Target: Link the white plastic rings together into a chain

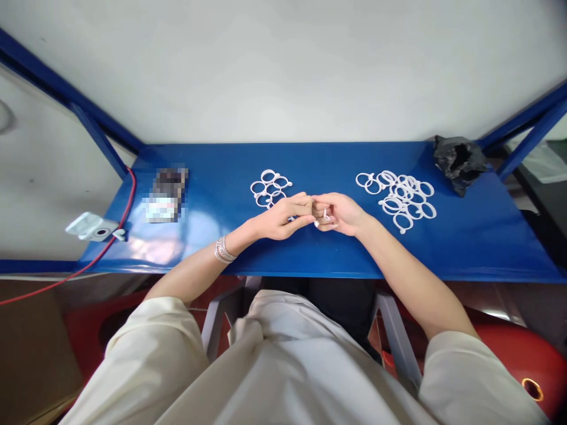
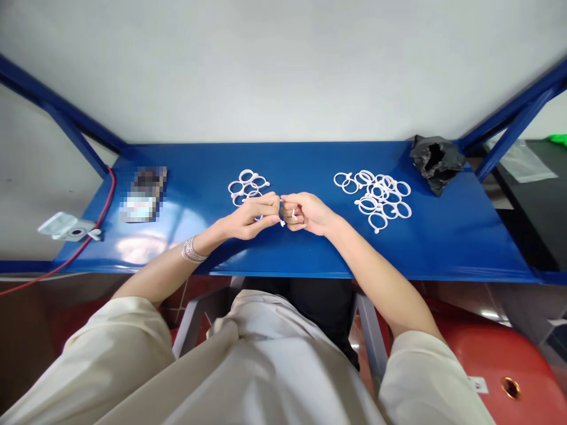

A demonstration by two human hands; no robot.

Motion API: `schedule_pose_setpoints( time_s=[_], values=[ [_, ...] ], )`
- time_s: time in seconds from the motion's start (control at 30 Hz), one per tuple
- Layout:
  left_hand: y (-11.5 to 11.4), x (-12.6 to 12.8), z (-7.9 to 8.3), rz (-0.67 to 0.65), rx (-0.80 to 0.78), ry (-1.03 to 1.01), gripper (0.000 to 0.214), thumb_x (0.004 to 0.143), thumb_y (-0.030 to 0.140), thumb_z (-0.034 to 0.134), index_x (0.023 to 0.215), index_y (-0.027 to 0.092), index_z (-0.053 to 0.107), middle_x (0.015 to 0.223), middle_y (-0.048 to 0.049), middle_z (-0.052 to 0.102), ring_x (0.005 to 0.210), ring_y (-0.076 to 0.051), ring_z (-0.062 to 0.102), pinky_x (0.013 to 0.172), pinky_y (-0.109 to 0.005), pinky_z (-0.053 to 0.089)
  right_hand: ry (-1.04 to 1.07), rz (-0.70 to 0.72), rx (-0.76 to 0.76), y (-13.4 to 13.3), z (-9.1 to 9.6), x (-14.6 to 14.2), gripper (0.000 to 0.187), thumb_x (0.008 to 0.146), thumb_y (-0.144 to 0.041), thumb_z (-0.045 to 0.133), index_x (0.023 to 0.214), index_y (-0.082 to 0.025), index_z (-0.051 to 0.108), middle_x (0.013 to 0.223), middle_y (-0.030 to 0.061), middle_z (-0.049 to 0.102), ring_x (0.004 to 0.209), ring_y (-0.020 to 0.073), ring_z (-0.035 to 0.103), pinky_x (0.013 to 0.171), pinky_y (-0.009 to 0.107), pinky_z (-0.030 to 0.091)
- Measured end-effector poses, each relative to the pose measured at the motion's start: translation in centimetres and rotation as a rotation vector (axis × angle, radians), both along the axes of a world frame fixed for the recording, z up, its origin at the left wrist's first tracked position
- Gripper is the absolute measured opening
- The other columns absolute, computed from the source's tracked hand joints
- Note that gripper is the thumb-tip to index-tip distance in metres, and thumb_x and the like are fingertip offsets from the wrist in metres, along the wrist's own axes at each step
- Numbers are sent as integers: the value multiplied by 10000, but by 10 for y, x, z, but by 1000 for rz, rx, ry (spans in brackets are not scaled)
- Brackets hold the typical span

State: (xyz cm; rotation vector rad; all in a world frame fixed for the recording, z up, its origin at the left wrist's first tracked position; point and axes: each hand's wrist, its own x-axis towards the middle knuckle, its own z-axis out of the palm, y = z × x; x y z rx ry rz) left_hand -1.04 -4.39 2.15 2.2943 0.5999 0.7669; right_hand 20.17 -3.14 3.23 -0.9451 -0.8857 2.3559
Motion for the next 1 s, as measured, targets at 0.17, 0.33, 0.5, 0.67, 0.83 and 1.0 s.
schedule_pose_setpoints(
  time_s=[0.17,0.33,0.5,0.67,0.83,1.0],
  values=[
    [0,5,-10,239,103,-27,411,1048,533,559,807,228,694,930,-100,654,881,-236,580,902,-459,530,-79,-123,36,3,-5,1,277,929,-325,788,766,-162,635,573,-36,488,434,57,325,370,174,276],
    [-2,7,-10,355,89,-71,400,1032,483,593,753,210,683,1254,-159,668,1099,-260,633,941,-452,557,-148,-165,146,-2,-13,-8,412,929,-538,800,792,-177,654,548,-32,509,398,75,376,354,210,265],
    [0,4,-7,388,-142,-127,444,1094,487,478,814,187,649,948,-104,738,818,-177,656,760,-332,541,-404,-328,491,1,-20,-6,497,959,-652,733,759,-207,637,559,-22,549,392,89,438,349,235,277],
    [6,2,-13,488,-249,-251,373,1037,481,581,788,207,532,729,-9,607,643,-119,529,618,-270,429,-571,-383,716,8,-24,3,495,990,-646,684,745,-217,646,587,-19,572,466,99,481,441,242,342],
    [11,1,-13,552,-290,-385,270,949,442,680,893,229,524,683,40,544,591,-104,476,563,-247,377,-600,-365,744,8,-24,4,495,993,-661,653,754,-227,638,604,-17,575,513,121,493,509,266,367],
    [13,-2,-9,635,-221,-412,230,890,399,703,811,212,596,672,19,562,559,-99,455,529,-256,350,-748,-339,866,11,-21,8,404,1022,-550,642,768,-238,608,662,-1,619,592,161,549,628,311,425]
  ],
)
